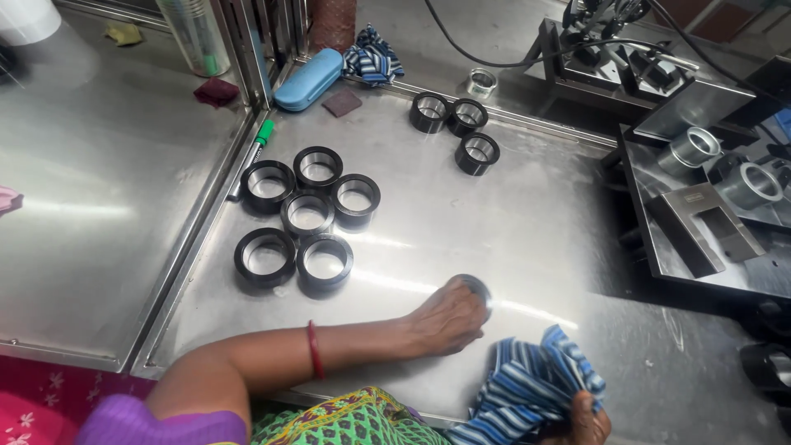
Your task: Cleaning black metal cylinders with a cloth and marking them with a green pen on an industrial workbench.
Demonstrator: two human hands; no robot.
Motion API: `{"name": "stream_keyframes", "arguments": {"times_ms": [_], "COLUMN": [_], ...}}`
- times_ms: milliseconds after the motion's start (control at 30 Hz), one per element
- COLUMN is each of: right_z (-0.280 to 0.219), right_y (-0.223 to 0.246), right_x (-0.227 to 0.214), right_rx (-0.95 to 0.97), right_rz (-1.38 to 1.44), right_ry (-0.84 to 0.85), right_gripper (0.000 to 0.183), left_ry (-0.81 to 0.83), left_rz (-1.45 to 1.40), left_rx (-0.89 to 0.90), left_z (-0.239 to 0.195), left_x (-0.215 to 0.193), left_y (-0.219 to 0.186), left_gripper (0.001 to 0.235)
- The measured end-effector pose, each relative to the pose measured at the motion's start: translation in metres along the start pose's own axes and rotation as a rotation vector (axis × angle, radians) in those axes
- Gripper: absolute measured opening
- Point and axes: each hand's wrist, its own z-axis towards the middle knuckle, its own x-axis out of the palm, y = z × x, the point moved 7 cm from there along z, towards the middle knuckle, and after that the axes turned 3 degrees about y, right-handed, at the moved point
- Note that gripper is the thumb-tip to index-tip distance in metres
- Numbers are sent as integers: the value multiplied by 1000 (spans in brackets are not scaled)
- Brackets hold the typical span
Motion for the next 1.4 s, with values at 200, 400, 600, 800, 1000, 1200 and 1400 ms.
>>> {"name": "stream_keyframes", "arguments": {"times_ms": [200,400,600,800,1000,1200,1400], "right_z": [-20,-60,-15,-27,-67,-74,-33], "right_y": [31,77,67,68,75,101,85], "right_x": [118,283,265,210,230,256,222], "right_rx": [-49,-713,-187,-424,-486,-700,-551], "right_rz": [-495,-1168,-465,-778,-774,-877,-979], "right_ry": [338,468,400,173,326,413,243], "right_gripper": [30,46,40,17,8,14,15], "left_ry": [-71,-276,-638,-777,-767,-589,-536], "left_rz": [-342,-2042,-1989,-2100,-2049,-1950,-1920], "left_rx": [-454,-1143,-1064,-1162,-1170,-1125,-1011], "left_z": [-33,-74,-84,-87,-90,-61,-66], "left_x": [-44,-17,-38,-56,-41,-74,-48], "left_y": [23,3,27,26,36,-3,-4], "left_gripper": [27,27,26,21,27,33,32]}}
